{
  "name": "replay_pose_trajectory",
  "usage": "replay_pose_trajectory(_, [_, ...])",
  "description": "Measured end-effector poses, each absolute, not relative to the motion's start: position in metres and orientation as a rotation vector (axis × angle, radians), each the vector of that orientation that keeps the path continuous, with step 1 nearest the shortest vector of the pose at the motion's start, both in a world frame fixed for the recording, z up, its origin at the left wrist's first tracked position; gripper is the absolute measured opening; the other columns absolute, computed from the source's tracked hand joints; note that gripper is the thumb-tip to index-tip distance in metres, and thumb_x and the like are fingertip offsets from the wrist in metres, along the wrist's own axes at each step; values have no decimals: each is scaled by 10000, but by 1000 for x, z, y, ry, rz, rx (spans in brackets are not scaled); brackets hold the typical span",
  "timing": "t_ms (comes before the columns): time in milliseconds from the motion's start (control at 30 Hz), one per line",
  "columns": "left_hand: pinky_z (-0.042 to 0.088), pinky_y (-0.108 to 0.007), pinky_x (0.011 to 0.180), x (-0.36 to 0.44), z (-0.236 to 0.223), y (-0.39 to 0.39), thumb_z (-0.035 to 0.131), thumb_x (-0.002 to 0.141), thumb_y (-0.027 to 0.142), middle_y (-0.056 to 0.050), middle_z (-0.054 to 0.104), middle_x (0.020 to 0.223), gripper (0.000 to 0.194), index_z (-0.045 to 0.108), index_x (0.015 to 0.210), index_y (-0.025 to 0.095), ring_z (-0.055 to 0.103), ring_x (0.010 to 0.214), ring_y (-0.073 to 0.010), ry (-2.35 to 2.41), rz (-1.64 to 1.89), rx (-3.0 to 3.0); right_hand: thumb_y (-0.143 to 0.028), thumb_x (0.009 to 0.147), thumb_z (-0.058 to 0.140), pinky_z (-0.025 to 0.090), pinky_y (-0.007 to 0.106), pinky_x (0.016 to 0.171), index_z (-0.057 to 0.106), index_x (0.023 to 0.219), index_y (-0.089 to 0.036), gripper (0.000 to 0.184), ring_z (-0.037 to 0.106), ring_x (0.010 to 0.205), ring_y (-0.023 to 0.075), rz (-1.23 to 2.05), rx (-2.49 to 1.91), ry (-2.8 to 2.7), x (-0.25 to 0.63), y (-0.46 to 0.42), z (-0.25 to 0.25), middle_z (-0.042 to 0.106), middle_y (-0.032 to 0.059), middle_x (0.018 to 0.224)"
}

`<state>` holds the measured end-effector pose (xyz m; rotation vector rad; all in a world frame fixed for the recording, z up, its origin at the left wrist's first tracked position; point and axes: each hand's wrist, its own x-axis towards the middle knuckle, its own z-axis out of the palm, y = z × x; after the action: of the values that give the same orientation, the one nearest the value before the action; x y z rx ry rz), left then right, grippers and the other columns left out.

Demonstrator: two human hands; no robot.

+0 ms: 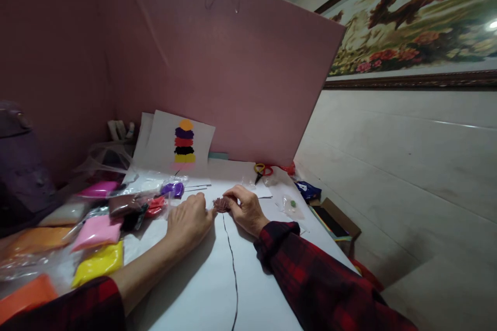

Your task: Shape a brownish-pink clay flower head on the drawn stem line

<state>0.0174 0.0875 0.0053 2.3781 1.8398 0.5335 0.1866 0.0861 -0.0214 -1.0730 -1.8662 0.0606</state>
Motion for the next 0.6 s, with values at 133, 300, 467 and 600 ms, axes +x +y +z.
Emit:
replay_pose_trajectory(133, [347,-321,596,17,-1,87,424,867,322,-173,690,931,244,614,852,169,650,803,-309,1848,466,2487,-151,847,520,440,278,710,659,821,-187,146,578,738,170,70,-1092,-1860,187,87,-23,649,43,786])
replay_pose_trajectory(300, [332,-303,579,16,-2,91,381,875,299,-133,686,856,241,584,806,190,620,698,-248,1832,693,2345,-164,854,514,442,281,711,660,805,-182,155,582,729,168,82,-1097,-1836,187,88,-23,651,46,774])
replay_pose_trajectory(467, [380,-273,596,21,-1,95,429,829,425,-9,593,635,279,503,654,221,546,630,-183,1251,1120,1992,-297,874,537,441,280,646,668,854,-177,178,559,674,158,208,-1116,-1805,189,87,-19,650,47,762])
replay_pose_trajectory(600, [415,-278,630,25,-1,93,472,786,445,-8,601,625,285,515,622,216,556,649,-182,1019,1165,1876,-399,865,557,432,248,546,649,862,-177,240,555,592,135,473,-1053,-1717,186,85,-17,651,36,714])
